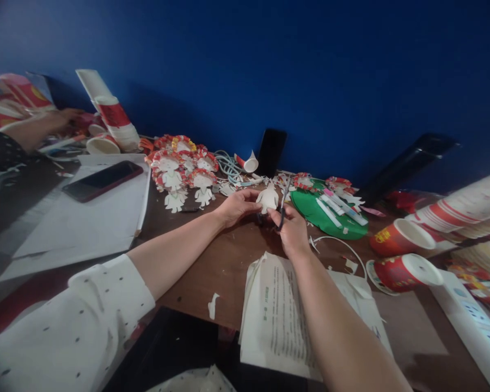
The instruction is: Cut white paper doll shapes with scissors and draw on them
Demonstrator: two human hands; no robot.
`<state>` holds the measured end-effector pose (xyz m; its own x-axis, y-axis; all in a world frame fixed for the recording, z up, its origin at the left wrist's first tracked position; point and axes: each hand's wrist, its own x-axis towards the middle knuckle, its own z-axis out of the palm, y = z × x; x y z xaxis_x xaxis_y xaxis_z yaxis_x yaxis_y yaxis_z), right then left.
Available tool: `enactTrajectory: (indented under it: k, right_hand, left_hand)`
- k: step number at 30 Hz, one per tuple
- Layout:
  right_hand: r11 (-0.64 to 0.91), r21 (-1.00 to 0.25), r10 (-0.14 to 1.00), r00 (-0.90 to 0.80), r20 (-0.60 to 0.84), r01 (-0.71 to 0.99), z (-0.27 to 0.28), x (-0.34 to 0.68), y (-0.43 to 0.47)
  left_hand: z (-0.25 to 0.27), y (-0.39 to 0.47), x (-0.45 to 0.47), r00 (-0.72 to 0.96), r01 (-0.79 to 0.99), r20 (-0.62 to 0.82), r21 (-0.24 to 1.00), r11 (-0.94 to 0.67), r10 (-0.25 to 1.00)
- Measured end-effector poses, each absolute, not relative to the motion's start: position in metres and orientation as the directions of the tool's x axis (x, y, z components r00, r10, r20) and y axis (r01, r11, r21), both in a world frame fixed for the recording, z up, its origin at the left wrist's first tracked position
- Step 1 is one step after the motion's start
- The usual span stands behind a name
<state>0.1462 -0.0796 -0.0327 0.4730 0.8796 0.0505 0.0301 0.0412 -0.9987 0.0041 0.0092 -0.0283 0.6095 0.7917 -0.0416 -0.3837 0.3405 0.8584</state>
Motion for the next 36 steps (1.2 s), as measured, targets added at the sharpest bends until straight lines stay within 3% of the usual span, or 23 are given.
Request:
enactTrajectory:
  k: [9,20,36]
  right_hand:
    - [0.072,-0.995,0.83,0.55,0.094,0.061,-0.033,0.15,-0.074]
    - [0.026,-0.992,0.855,0.511,0.086,0.124,-0.032,0.15,-0.076]
    - [0.066,-0.998,0.846,0.53,0.064,0.014,-0.031,0.148,-0.075]
  left_hand:
    - [-0.018,0.0,0.003,0.675,-0.296,-0.12,0.86,0.416,0.728]
    - [-0.014,0.0,0.004,0.559,-0.267,-0.205,0.873,0.408,0.804]
    - [-0.012,0.0,0.004,0.561,-0.242,-0.211,0.883,0.402,0.8]
